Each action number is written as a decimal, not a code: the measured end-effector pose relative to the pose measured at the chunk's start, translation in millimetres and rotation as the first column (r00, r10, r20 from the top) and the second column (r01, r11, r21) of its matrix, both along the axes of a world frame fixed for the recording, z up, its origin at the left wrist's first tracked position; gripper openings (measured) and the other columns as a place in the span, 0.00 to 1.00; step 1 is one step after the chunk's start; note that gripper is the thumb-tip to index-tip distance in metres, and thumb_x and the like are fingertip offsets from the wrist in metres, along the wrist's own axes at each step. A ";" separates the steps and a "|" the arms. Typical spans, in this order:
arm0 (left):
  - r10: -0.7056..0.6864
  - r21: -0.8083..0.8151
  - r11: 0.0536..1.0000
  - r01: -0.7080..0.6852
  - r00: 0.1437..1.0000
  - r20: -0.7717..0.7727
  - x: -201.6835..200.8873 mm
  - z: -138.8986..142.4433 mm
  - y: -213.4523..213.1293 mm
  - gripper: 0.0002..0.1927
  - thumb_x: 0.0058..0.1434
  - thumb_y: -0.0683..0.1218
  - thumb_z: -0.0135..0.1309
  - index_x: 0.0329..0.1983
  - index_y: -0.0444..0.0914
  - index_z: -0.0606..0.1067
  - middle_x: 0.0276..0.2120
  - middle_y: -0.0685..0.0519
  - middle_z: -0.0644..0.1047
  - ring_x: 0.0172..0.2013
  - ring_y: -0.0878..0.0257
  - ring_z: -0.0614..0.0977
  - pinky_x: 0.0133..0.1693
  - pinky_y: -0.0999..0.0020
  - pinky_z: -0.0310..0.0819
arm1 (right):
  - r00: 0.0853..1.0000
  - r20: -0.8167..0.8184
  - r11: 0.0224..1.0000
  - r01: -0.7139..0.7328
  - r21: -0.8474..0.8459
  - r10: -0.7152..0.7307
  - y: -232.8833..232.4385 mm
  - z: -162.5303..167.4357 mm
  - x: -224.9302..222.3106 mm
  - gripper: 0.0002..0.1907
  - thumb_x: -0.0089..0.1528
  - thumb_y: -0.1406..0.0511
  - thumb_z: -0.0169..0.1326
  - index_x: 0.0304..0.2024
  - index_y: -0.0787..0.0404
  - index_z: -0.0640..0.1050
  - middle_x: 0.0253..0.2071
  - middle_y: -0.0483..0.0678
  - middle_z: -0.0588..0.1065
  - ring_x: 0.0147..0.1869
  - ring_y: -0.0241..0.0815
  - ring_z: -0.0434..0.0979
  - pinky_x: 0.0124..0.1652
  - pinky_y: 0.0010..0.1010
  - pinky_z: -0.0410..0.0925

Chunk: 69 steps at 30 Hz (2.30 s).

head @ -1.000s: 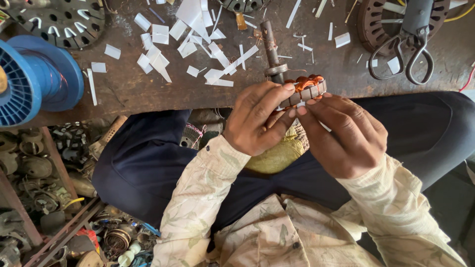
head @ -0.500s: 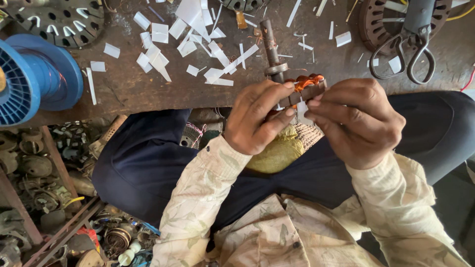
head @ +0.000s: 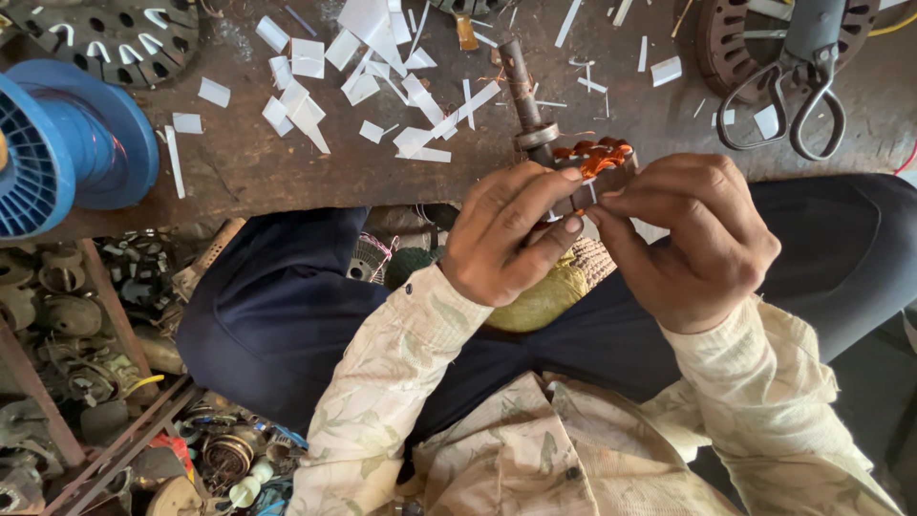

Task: The person inserts small white insulating pieces into the slots of a copper-wound motor rotor. They repeatedly pick up pieces, place them into the rotor, and use shears to trim excess material. The work continues on a single rotor throughout the clip.

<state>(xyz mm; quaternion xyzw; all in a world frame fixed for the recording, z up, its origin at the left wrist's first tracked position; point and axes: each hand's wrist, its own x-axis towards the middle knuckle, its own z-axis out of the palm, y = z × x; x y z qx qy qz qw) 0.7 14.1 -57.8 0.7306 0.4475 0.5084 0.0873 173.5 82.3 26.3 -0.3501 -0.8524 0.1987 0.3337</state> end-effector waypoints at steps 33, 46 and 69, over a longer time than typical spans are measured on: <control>-0.041 -0.166 0.935 0.314 0.559 0.828 -38.0 -2.9 15.6 0.27 0.64 0.45 0.68 0.56 0.41 0.63 0.58 0.52 0.73 0.58 0.63 0.79 0.60 0.70 0.79 | 0.998 -0.033 0.982 -0.066 -0.176 0.061 14.9 -38.2 -0.3 0.26 0.59 0.65 0.75 0.54 0.69 0.77 0.55 0.56 0.76 0.58 0.50 0.79 0.56 0.35 0.74; 0.102 -0.422 0.898 0.125 0.874 0.476 -44.8 20.2 0.1 0.19 0.59 0.42 0.72 0.53 0.41 0.81 0.44 0.54 0.72 0.44 0.64 0.78 0.48 0.71 0.78 | 0.977 -0.171 0.977 -0.155 -0.147 0.129 3.8 -48.4 3.0 0.22 0.60 0.69 0.75 0.50 0.69 0.77 0.54 0.56 0.75 0.55 0.49 0.79 0.51 0.35 0.76; 0.034 -0.351 0.935 0.057 0.968 0.247 -43.7 21.2 1.3 0.22 0.66 0.49 0.66 0.62 0.44 0.76 0.59 0.56 0.77 0.63 0.58 0.75 0.68 0.62 0.64 | 0.976 -0.104 0.963 -0.207 -0.174 0.192 -3.3 -36.7 -2.3 0.24 0.58 0.69 0.74 0.53 0.65 0.78 0.48 0.53 0.74 0.48 0.47 0.77 0.42 0.33 0.73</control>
